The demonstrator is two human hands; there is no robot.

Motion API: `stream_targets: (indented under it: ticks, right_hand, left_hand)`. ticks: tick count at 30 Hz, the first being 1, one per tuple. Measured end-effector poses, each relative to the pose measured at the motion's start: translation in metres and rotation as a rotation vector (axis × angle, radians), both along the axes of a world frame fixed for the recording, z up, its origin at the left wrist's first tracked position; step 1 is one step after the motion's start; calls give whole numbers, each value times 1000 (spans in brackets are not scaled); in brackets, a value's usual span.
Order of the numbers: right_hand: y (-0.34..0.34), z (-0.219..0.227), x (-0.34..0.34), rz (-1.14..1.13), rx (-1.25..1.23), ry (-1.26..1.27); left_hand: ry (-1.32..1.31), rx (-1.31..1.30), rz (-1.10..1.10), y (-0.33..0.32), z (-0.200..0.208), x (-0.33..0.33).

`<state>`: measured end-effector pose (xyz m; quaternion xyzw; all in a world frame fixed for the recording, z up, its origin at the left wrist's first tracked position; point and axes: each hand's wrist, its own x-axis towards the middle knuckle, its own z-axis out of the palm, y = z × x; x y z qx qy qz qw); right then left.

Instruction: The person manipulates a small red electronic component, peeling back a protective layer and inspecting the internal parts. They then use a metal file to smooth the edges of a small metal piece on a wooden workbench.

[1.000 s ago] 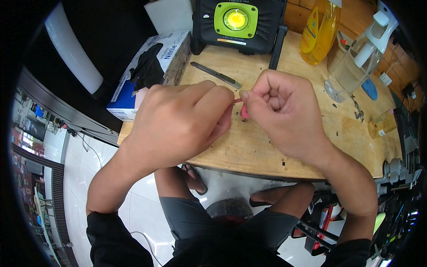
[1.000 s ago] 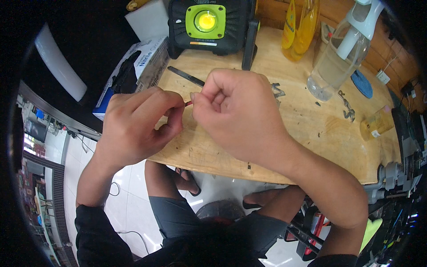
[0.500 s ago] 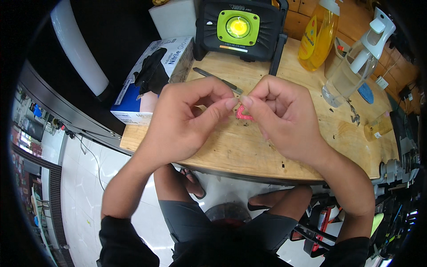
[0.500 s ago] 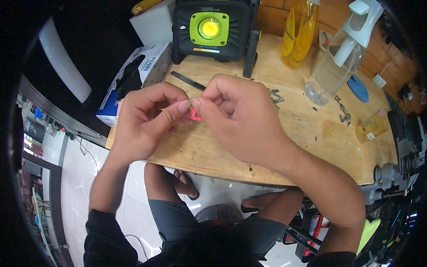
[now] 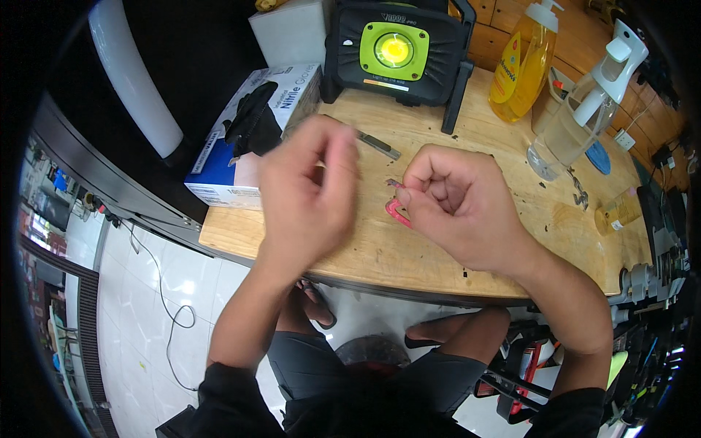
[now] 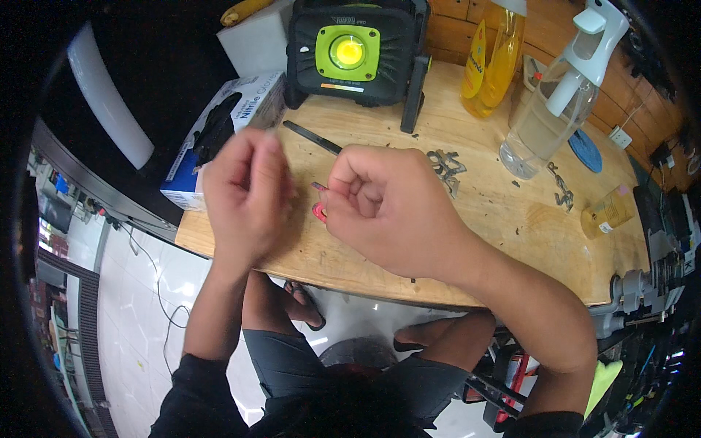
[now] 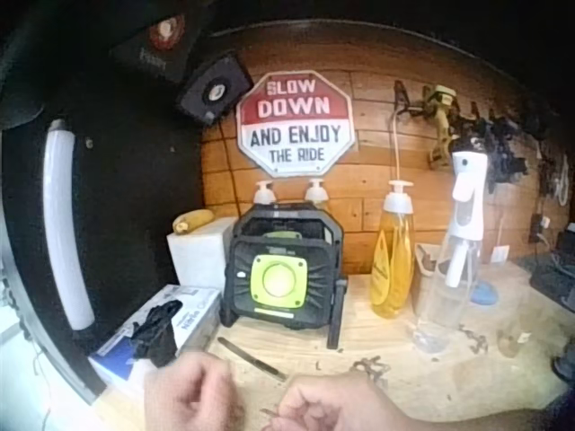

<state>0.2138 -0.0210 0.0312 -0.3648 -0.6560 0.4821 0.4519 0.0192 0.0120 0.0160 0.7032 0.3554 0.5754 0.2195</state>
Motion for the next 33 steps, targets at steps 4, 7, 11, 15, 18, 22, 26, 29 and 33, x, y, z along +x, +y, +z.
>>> stream_targets:
  ticks: [4, 7, 11, 15, 18, 22, 26, 29, 33]
  right_hand:
    - [1, 3, 4, -38, -30, -22]
    - [15, -1, 16, -81, 88, 42]
    - [22, 29, 50, -335, 274, -72]
    - [-16, 67, 107, -546, 93, -359]
    - [-46, 60, 155, -656, -118, -503]
    - [-65, 25, 202, -726, -170, -623]
    - [-53, 17, 202, -815, -146, -804]
    - [-49, 13, 200, -916, 48, -1262]
    - [-58, 29, 136, -973, 276, -1562]
  left_hand:
    - [-79, -146, -37, -4, 0, -6]
    - [60, -67, -15, -2, -4, -2]
    - [-126, -125, -219, 8, -17, 3]
    - [-71, -39, -140, -2, -7, 3]
    - [-5, -24, -135, -4, -7, 2]
    - [41, -47, -117, -10, -4, 4]
    - [97, -38, -116, -8, -3, 1]
    - [90, -53, -147, -7, -4, 3]
    - [114, -3, -117, -5, -3, -2]
